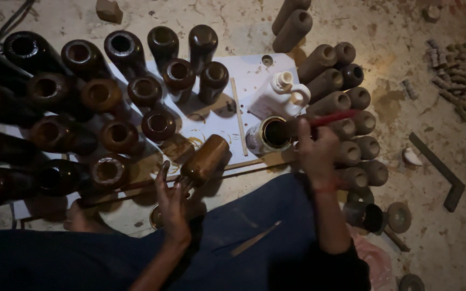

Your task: The person paints the exterior of small wooden objects using a brush and dark brown paint. They repeatedly dip the brush into a paint can, apply the paint to each object, and place the finished items on a white board among other painted pieces.

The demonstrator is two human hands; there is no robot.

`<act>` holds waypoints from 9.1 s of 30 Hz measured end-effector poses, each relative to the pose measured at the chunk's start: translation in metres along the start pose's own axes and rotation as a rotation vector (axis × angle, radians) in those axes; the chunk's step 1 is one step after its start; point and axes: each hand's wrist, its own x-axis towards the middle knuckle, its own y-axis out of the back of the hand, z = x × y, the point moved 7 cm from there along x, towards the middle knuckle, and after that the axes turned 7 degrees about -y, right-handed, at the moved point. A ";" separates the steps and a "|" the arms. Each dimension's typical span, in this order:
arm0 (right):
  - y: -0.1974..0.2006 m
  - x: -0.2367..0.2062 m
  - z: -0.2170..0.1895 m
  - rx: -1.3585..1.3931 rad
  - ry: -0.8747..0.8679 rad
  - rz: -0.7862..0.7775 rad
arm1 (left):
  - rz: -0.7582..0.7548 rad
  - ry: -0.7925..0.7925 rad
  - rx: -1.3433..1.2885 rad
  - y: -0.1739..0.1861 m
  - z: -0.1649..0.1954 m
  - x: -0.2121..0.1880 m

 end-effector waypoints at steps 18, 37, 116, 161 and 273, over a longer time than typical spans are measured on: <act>0.010 0.016 0.077 0.584 -0.552 0.110 | 0.129 0.146 -0.234 0.005 -0.003 0.000; -0.105 -0.093 -0.014 0.519 -0.400 -0.282 | 0.248 0.205 -0.415 0.013 -0.005 -0.001; -0.059 -0.162 -0.067 0.270 -0.115 -0.557 | -0.223 -0.059 0.527 -0.011 0.021 -0.001; -0.067 -0.126 0.007 0.443 -0.321 -0.347 | 0.086 0.237 0.082 0.014 -0.003 0.007; 0.011 -0.014 -0.014 0.192 -0.033 -0.097 | -0.012 0.553 -1.162 -0.006 0.000 -0.035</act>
